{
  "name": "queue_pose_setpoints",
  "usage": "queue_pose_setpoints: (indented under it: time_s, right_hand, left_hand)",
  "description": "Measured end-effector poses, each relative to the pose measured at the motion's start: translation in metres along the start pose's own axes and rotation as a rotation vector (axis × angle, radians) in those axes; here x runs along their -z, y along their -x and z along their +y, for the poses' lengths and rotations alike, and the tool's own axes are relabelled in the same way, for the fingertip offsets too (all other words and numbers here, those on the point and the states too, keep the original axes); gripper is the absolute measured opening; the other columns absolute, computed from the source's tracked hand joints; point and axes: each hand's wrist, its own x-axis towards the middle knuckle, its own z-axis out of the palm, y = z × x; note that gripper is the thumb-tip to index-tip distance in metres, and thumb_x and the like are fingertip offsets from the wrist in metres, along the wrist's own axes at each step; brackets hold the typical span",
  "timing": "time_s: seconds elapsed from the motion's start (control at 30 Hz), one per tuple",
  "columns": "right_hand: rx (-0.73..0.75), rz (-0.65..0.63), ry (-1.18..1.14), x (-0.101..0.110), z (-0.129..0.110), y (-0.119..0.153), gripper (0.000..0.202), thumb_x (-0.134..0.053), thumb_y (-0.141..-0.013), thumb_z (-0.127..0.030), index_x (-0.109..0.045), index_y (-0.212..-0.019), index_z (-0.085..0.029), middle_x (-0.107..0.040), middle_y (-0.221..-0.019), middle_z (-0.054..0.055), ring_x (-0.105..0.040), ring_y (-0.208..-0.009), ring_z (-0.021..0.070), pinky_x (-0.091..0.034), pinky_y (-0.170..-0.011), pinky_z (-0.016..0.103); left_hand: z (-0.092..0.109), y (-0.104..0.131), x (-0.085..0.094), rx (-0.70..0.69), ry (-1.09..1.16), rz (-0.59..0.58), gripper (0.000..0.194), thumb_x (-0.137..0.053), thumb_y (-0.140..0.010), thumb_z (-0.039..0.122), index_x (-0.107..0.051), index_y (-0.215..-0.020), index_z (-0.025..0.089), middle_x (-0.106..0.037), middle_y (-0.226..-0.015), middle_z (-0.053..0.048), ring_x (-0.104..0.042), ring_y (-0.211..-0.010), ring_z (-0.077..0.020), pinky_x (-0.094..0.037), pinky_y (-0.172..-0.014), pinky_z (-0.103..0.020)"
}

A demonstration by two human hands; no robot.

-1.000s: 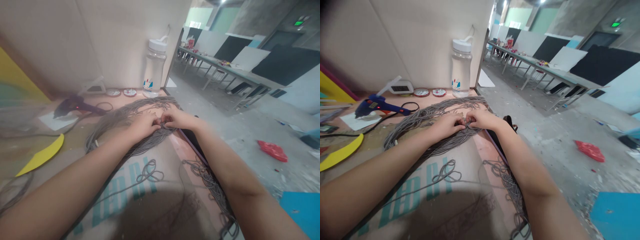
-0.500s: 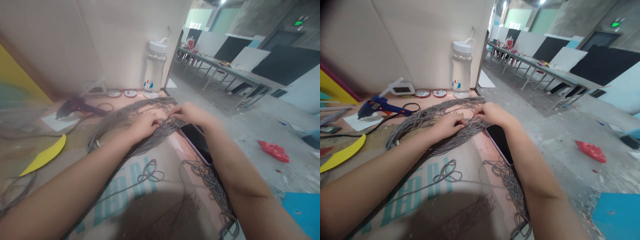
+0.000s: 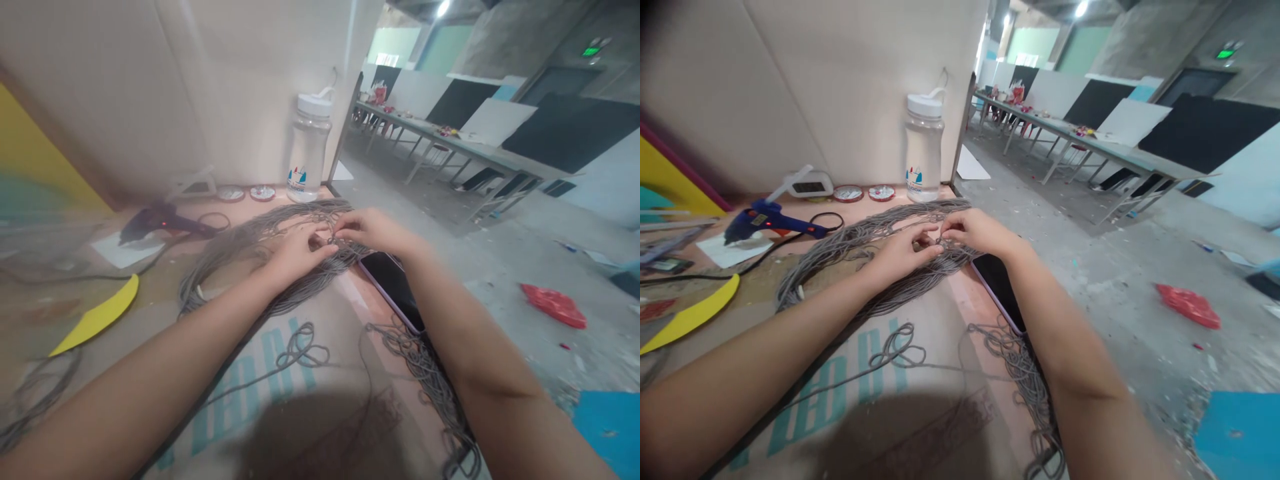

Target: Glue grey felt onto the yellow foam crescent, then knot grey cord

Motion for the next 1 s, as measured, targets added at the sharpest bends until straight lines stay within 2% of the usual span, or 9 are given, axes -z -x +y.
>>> queue_pose_setpoints:
  time_s: [0.07, 0.17, 0.27, 0.43, 0.53, 0.67, 0.77, 0.83, 1.0]
  right_hand:
    - [0.012, -0.005, -0.011, -0.003, -0.001, -0.001, 0.019, -0.059, -0.086, -0.030, -0.072, -0.090, -0.017, -0.071, -0.085, 0.003, -0.061, -0.079, 0.0167, -0.043, -0.077, 0.029]
    - [0.021, -0.033, -0.010, -0.006, -0.001, -0.003, 0.019, -0.058, -0.086, -0.030, -0.071, -0.090, -0.016, -0.070, -0.085, 0.004, -0.060, -0.078, 0.0168, -0.042, -0.075, 0.029]
    - [0.017, -0.043, 0.021, -0.005, 0.000, -0.003, 0.017, -0.056, -0.087, -0.028, -0.069, -0.089, -0.017, -0.068, -0.081, 0.003, -0.057, -0.074, 0.0157, -0.040, -0.071, 0.027]
    - [-0.081, 0.077, 0.105, 0.002, 0.003, 0.000, 0.014, -0.053, -0.088, -0.024, -0.064, -0.087, -0.017, -0.067, -0.079, 0.002, -0.058, -0.072, 0.0156, -0.039, -0.069, 0.027]
    - [-0.223, 0.155, 0.081, 0.005, 0.002, 0.000, 0.012, -0.053, -0.088, -0.024, -0.062, -0.085, -0.017, -0.066, -0.076, 0.003, -0.058, -0.070, 0.0159, -0.041, -0.067, 0.027]
    - [-0.401, 0.242, -0.216, 0.008, -0.001, -0.002, 0.010, -0.053, -0.091, -0.020, -0.056, -0.082, -0.017, -0.066, -0.073, 0.003, -0.056, -0.058, 0.0114, -0.045, -0.060, 0.025]
    - [-0.397, 0.340, -0.584, 0.010, 0.000, -0.003, 0.015, -0.050, -0.095, -0.019, -0.051, -0.080, -0.017, -0.070, -0.088, 0.007, -0.061, -0.060, 0.0096, -0.050, -0.063, 0.025]
    - [-0.391, 0.396, -0.771, 0.012, 0.002, -0.003, 0.016, -0.048, -0.098, -0.021, -0.049, -0.082, -0.018, -0.071, -0.089, 0.007, -0.064, -0.061, 0.0103, -0.052, -0.064, 0.025]
    - [-0.377, 0.452, -0.816, 0.016, 0.007, -0.002, 0.018, -0.057, -0.096, -0.027, -0.049, -0.082, -0.018, -0.069, -0.074, 0.003, -0.064, -0.060, 0.0104, -0.052, -0.063, 0.024]
  left_hand:
    - [0.002, 0.001, -0.002, -0.005, -0.024, 0.000, 0.053, -0.063, -0.085, 0.045, -0.060, -0.130, 0.018, -0.069, -0.118, -0.008, -0.064, -0.095, -0.0209, -0.049, -0.087, -0.034]
    - [0.004, 0.002, -0.004, -0.008, -0.072, -0.027, 0.031, -0.057, -0.089, 0.040, -0.071, -0.107, 0.019, -0.073, -0.099, -0.005, -0.064, -0.087, -0.0201, -0.049, -0.080, -0.032]
    - [0.005, 0.002, -0.002, 0.040, -0.101, -0.001, 0.021, -0.056, -0.089, 0.032, -0.072, -0.090, 0.020, -0.072, -0.083, -0.001, -0.064, -0.080, -0.0188, -0.048, -0.079, -0.030]
    - [0.004, 0.001, 0.003, 0.102, -0.105, -0.034, 0.024, -0.056, -0.088, 0.035, -0.069, -0.077, 0.019, -0.072, -0.078, -0.001, -0.063, -0.078, -0.0192, -0.046, -0.078, -0.031]
    - [0.000, 0.000, 0.003, 0.131, -0.115, -0.048, 0.025, -0.055, -0.088, 0.036, -0.069, -0.075, 0.019, -0.071, -0.076, -0.001, -0.063, -0.077, -0.0192, -0.045, -0.075, -0.031]
    - [-0.008, -0.001, 0.002, 0.122, -0.152, -0.040, 0.029, -0.054, -0.088, 0.041, -0.068, -0.075, 0.020, -0.069, -0.074, 0.000, -0.061, -0.077, -0.0190, -0.044, -0.071, -0.029]
    - [-0.012, -0.001, 0.002, 0.125, -0.184, -0.050, 0.030, -0.054, -0.088, 0.042, -0.069, -0.076, 0.020, -0.069, -0.075, -0.001, -0.061, -0.076, -0.0190, -0.044, -0.070, -0.029]
    - [-0.011, -0.001, 0.002, 0.128, -0.223, -0.051, 0.028, -0.054, -0.087, 0.042, -0.070, -0.078, 0.020, -0.070, -0.078, -0.002, -0.062, -0.078, -0.0197, -0.045, -0.071, -0.029]
    - [0.000, 0.001, 0.003, 0.112, -0.308, -0.062, 0.021, -0.055, -0.082, 0.030, -0.073, -0.087, 0.020, -0.075, -0.092, -0.005, -0.066, -0.088, -0.0230, -0.049, -0.080, -0.033]
